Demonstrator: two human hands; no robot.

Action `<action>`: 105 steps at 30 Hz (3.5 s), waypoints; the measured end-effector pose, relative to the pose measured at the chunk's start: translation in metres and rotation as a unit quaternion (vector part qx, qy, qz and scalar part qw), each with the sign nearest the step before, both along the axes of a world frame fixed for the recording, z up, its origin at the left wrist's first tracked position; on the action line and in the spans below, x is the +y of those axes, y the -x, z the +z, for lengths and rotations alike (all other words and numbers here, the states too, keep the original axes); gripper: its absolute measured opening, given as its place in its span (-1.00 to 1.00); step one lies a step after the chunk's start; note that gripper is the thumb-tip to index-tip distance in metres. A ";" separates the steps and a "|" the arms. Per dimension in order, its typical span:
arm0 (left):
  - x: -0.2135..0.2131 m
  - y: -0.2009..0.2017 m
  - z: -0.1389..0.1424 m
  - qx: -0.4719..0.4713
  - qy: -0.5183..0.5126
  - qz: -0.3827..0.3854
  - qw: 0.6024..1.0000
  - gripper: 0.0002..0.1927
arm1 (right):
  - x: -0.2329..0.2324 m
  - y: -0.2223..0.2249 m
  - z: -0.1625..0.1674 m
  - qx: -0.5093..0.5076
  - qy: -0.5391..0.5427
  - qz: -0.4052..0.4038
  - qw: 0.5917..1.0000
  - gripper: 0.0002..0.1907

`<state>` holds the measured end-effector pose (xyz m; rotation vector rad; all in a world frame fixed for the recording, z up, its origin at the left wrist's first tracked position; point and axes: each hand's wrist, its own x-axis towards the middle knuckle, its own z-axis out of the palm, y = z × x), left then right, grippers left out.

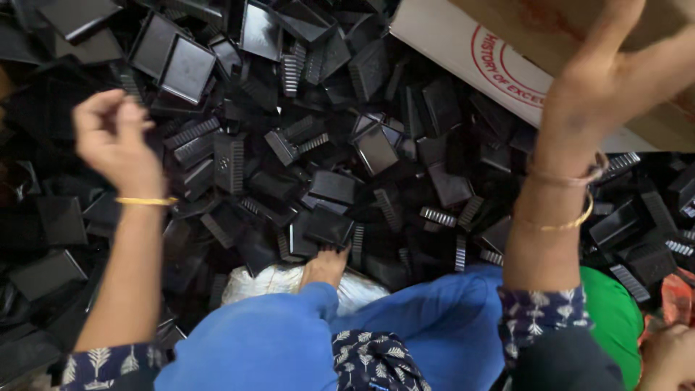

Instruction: The person sits on the floor surrounded by a large pile of small black plastic trays. They repeatedly pick up individual trays, open them to inspect the interior, and place them back into the pile. The person continues this repetitive inspection process throughout the clip.

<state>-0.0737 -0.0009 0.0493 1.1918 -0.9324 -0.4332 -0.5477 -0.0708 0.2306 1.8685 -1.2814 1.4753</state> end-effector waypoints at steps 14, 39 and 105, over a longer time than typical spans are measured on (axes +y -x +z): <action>0.010 -0.055 -0.077 -0.501 -0.410 0.006 0.762 -0.77 | 0.089 -0.100 -0.317 0.232 -0.482 0.200 0.821 -0.48; 0.046 -0.092 -0.039 -0.522 -0.286 0.071 0.800 -0.64 | 0.097 -0.137 -0.245 0.375 -0.660 0.130 0.638 0.11; 0.048 0.138 0.052 -0.235 0.001 -0.263 0.936 -0.77 | 0.092 0.001 -0.096 0.162 -0.288 0.133 0.934 -0.66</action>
